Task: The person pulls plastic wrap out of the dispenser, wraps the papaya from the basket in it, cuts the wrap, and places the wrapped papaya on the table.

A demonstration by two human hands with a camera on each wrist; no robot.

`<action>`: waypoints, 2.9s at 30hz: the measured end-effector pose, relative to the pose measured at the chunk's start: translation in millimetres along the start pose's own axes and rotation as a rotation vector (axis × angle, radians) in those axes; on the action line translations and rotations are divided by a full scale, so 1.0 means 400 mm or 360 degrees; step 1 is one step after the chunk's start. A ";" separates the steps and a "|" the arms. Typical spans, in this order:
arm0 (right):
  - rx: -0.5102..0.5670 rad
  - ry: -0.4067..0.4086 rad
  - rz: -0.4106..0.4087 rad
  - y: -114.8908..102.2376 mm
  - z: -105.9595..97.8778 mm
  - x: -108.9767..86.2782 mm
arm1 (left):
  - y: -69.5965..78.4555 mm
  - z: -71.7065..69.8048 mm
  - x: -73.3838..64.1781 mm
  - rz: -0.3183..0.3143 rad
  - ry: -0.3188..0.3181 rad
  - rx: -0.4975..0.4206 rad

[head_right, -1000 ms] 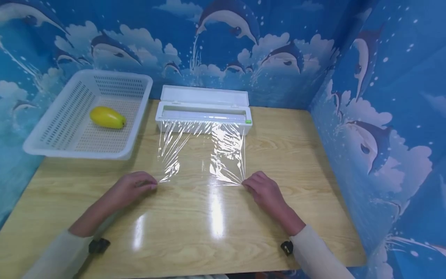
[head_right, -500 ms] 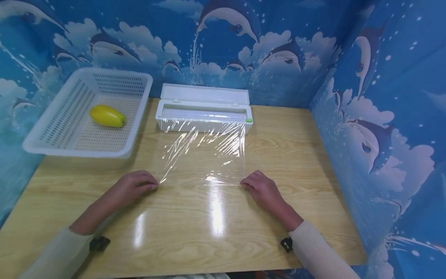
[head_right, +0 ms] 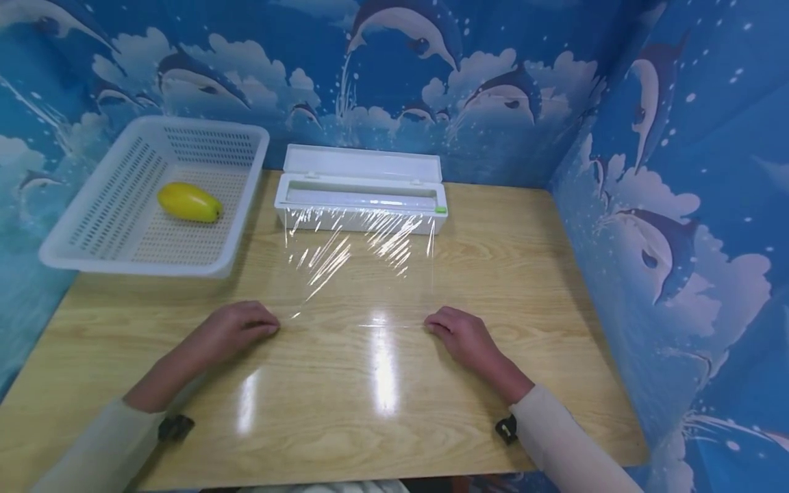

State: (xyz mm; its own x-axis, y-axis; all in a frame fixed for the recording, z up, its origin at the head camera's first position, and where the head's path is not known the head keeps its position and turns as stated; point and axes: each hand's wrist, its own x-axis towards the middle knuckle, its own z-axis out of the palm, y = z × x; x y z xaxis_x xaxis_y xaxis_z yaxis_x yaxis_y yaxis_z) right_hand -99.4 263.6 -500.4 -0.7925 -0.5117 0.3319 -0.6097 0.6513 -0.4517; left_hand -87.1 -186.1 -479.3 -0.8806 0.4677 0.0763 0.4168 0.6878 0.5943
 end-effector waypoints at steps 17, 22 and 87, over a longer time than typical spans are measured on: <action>-0.0147 -0.0072 -0.0092 -0.002 0.000 0.015 | 0.004 0.006 0.014 0.0143 -0.0030 0.0366; -0.0213 -0.0085 -0.0135 -0.004 -0.001 0.021 | 0.004 0.006 0.015 0.0181 0.0007 0.0434; -0.0275 -0.0216 -0.0168 -0.013 -0.009 0.028 | 0.014 0.006 0.002 0.0162 0.0073 0.0457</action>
State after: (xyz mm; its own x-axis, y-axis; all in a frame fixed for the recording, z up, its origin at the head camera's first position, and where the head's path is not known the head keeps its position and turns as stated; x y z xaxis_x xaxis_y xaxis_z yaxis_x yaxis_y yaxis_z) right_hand -105.1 256.6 -491.6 -0.7222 -0.6450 0.2500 -0.6917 0.6704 -0.2684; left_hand -85.2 -180.5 -477.9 -0.8376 0.5212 0.1638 0.5443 0.7705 0.3318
